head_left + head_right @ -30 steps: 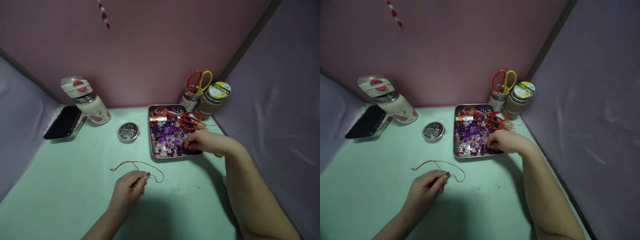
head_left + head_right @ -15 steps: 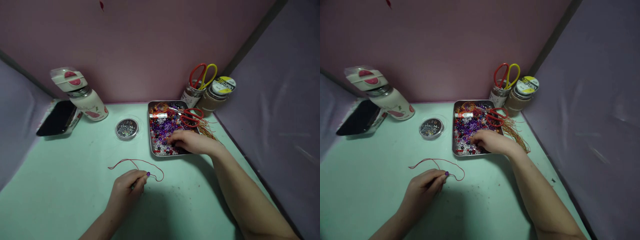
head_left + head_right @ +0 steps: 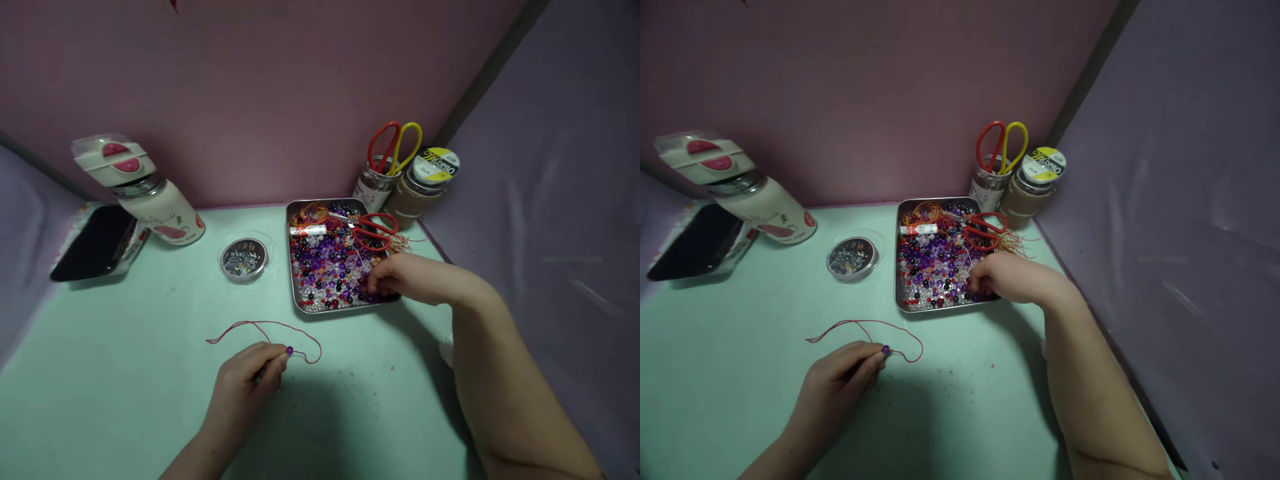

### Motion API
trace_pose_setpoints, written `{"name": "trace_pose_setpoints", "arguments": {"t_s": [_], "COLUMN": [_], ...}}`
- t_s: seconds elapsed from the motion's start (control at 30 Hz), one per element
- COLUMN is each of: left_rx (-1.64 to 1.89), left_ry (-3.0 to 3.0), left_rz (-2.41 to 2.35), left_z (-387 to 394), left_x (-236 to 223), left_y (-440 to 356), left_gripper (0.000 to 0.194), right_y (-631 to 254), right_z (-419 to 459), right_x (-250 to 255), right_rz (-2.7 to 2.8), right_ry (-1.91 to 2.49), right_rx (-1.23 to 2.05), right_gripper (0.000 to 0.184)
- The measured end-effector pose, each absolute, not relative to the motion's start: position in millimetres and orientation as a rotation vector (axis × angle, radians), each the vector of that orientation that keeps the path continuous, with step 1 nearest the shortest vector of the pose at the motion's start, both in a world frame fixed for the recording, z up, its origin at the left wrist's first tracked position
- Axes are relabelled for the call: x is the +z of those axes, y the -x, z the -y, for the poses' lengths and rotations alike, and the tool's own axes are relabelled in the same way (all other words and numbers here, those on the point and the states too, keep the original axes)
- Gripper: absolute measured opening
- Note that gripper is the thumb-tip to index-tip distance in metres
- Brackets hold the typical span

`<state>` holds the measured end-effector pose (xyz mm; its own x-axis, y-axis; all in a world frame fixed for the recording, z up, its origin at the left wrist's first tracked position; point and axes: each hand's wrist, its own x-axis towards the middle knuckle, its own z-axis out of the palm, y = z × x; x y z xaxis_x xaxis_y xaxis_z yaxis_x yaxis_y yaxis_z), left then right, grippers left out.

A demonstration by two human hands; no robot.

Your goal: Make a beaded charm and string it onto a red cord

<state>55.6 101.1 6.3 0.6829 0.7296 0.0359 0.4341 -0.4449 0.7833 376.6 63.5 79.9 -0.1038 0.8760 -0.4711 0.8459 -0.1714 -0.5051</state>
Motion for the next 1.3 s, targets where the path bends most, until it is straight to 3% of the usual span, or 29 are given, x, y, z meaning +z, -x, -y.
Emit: {"name": "trace_pose_setpoints", "arguments": {"t_s": [0.27, 0.4, 0.63, 0.9, 1.07, 1.2, 1.3], "left_rx": [0.478, 0.456, 0.465, 0.487, 0.463, 0.476, 0.465], "left_ry": [-2.09, -2.073, -2.084, -2.114, -2.096, -2.092, -2.097], "left_rz": [-0.912, -0.936, -0.917, -0.919, -0.921, -0.918, -0.923], "left_z": [-100.9, -100.6, -100.9, -102.4, -101.5, -101.2, -100.9], "left_x": [5.6, 4.4, 4.3, 4.7, 6.3, 5.1, 4.0], "left_y": [-54.9, -55.6, -53.9, -56.1, -55.7, -54.5, -54.0], "left_gripper": [0.017, 0.018, 0.018, 0.019, 0.02, 0.019, 0.018], "right_y": [-362.1, -358.3, -364.2, -388.0, -377.3, -350.5, -344.2], "right_z": [-78.4, -91.3, -95.1, -72.3, -68.0, -72.1, -76.9], "right_x": [55.3, 44.2, 42.2, 74.8, 82.9, 84.5, 75.6], "right_rz": [2.073, 1.853, 1.464, 1.805, 1.971, 1.974, 2.016], "right_ry": [1.892, 1.813, 1.648, 2.017, 2.165, 2.518, 2.5], "right_rx": [1.102, 0.96, 1.063, 0.912, 1.04, 0.808, 0.697], "right_gripper": [0.031, 0.036, 0.036, 0.018, 0.026, 0.023, 0.024]}}
